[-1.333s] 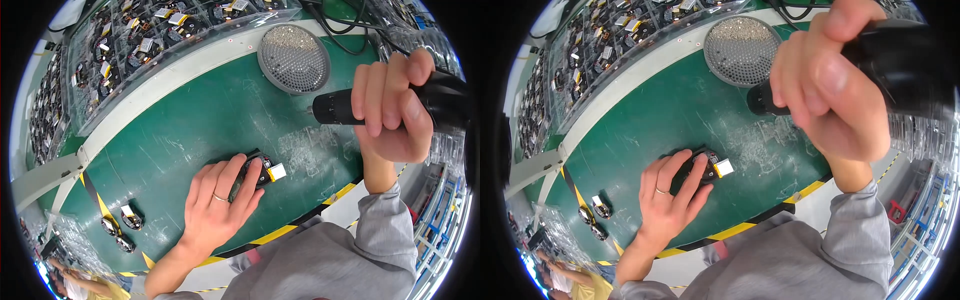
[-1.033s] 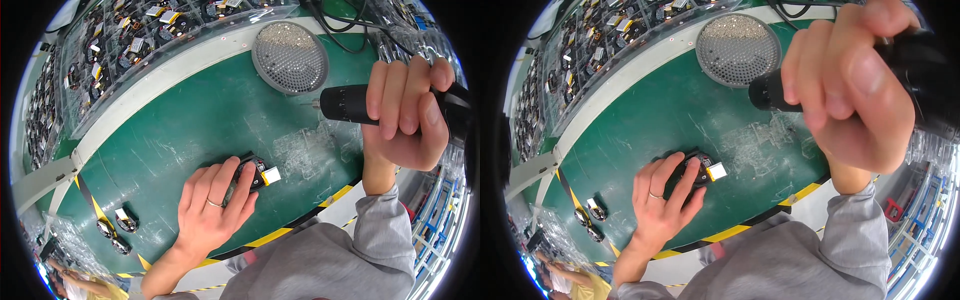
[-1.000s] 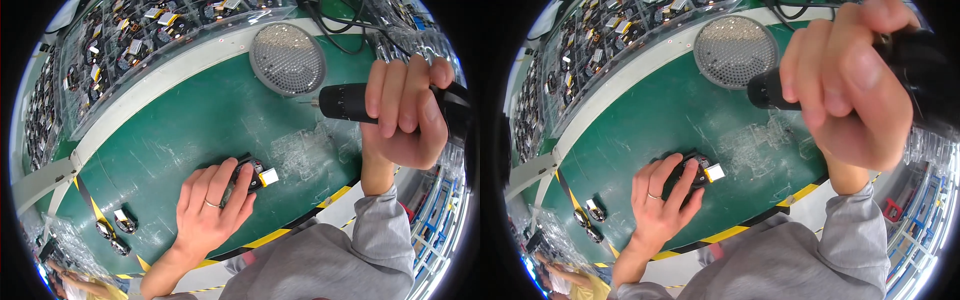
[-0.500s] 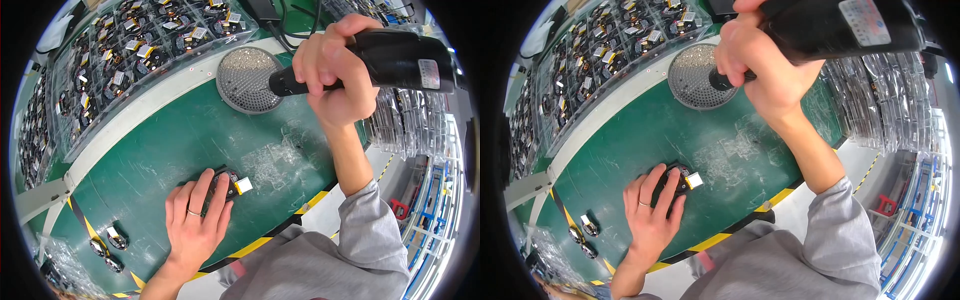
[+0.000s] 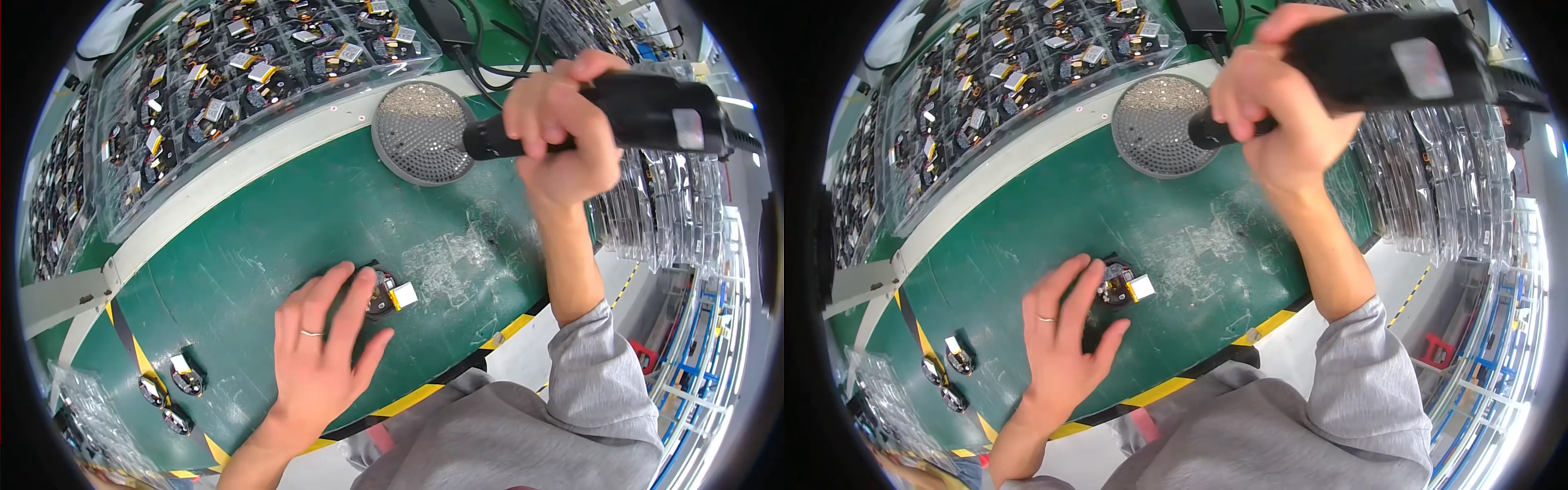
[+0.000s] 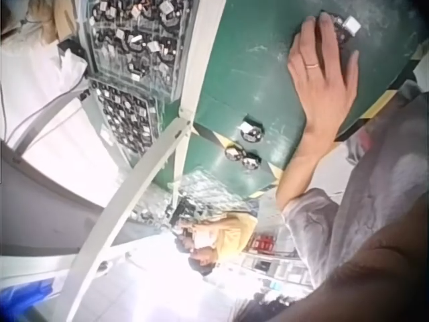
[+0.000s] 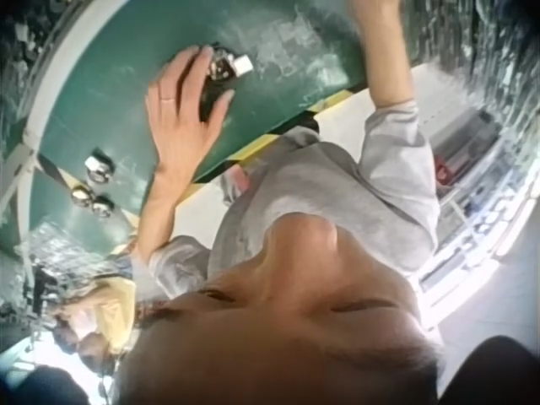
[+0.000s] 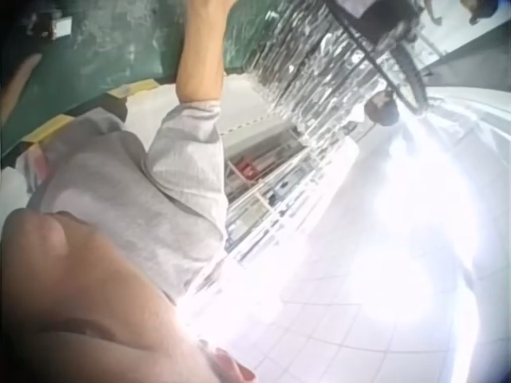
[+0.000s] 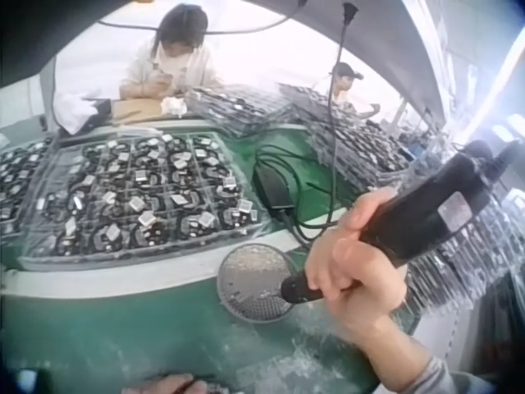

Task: The person assembles small electronic components into smartwatch housings using an electric screwdriver.

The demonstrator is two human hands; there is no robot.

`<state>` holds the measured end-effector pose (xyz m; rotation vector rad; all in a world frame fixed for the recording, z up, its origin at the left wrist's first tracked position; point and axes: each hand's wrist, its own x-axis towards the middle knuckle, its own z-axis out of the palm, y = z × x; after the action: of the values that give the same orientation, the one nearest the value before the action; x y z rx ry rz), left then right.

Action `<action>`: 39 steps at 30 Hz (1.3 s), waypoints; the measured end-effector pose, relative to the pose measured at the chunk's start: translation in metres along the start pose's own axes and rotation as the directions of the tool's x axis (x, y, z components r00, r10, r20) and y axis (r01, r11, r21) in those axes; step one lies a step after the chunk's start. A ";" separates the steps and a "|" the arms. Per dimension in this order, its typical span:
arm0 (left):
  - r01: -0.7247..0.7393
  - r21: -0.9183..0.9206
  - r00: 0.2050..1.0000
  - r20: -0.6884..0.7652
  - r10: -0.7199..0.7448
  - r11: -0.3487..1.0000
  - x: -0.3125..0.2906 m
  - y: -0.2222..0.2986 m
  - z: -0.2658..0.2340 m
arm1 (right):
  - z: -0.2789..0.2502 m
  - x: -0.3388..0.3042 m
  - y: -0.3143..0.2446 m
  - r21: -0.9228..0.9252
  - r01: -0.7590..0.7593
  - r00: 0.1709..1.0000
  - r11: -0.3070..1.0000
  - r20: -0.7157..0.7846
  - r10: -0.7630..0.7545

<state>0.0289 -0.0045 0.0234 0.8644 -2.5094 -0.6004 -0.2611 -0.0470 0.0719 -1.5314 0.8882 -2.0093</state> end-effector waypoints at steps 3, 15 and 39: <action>0.099 -0.358 0.973 -0.162 -0.166 0.929 0.001 -0.005 -0.006 | 0.002 -0.001 -0.019 0.221 -0.029 1.000 0.975 0.019 0.026; 0.007 -0.340 0.987 -0.147 -0.061 0.940 0.004 -0.012 0.007 | 0.045 -0.041 -0.045 0.419 -0.429 0.891 0.800 0.340 0.300; -0.018 -0.170 0.996 -0.091 0.003 0.985 0.000 -0.012 0.011 | 0.049 -0.043 -0.050 0.140 -0.326 0.879 0.935 0.409 0.246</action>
<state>0.0285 -0.0101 0.0080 0.7963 -2.3402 -0.7438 -0.2009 0.0065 0.0888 -1.5041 0.6761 -1.4672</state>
